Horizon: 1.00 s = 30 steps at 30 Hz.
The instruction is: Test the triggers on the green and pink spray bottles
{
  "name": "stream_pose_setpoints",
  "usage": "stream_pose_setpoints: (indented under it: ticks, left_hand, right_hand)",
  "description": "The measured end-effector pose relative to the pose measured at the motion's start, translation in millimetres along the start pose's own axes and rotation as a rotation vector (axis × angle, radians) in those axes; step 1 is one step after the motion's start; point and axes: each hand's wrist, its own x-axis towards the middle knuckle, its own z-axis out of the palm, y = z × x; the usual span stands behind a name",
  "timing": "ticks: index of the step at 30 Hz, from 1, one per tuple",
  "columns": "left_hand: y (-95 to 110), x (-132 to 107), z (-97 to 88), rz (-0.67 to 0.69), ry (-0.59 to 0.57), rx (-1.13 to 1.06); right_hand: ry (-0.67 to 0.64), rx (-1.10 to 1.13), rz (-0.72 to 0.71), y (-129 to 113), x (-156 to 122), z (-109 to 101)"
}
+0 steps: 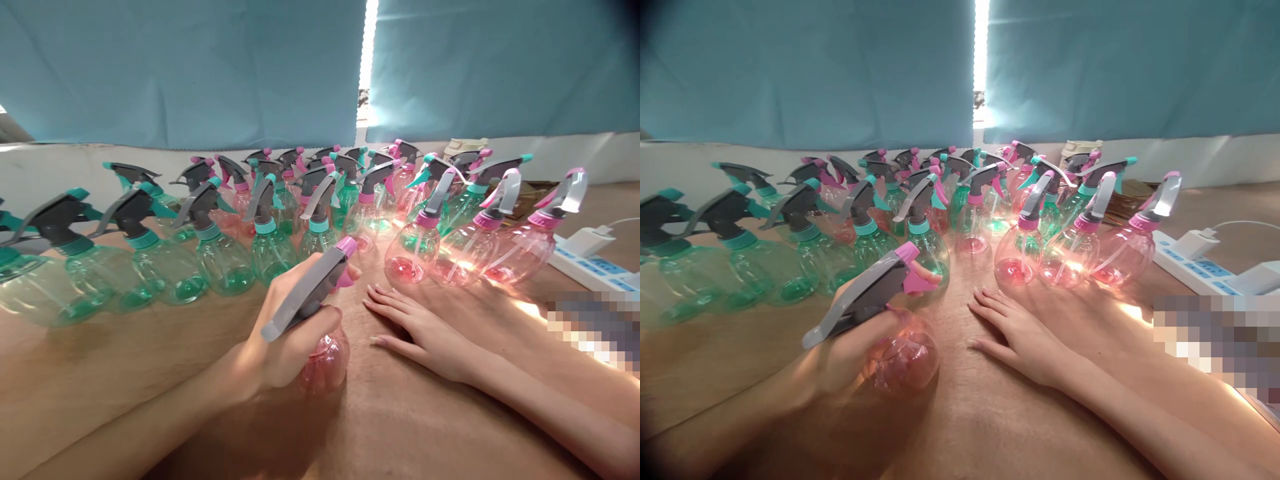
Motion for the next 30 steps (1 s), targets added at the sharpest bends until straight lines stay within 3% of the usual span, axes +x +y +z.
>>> stream_pose_setpoints:
  ticks: [11, 17, 30]
  left_hand:
    - [-1.5, -2.8, 3.6, -0.086, 0.007, -0.124]
    - [1.5, 0.4, 6.4, -0.042, -0.018, -0.248]
    - [1.3, -0.8, 5.1, -0.012, -0.012, -0.243]
  right_hand:
    - [0.013, 0.015, -0.002, 0.8, -1.5, 1.2]
    - [0.016, 0.03, -0.004, 0.9, -1.3, 1.7]
    - [-0.002, 0.016, 0.007, 0.5, -0.8, 0.5]
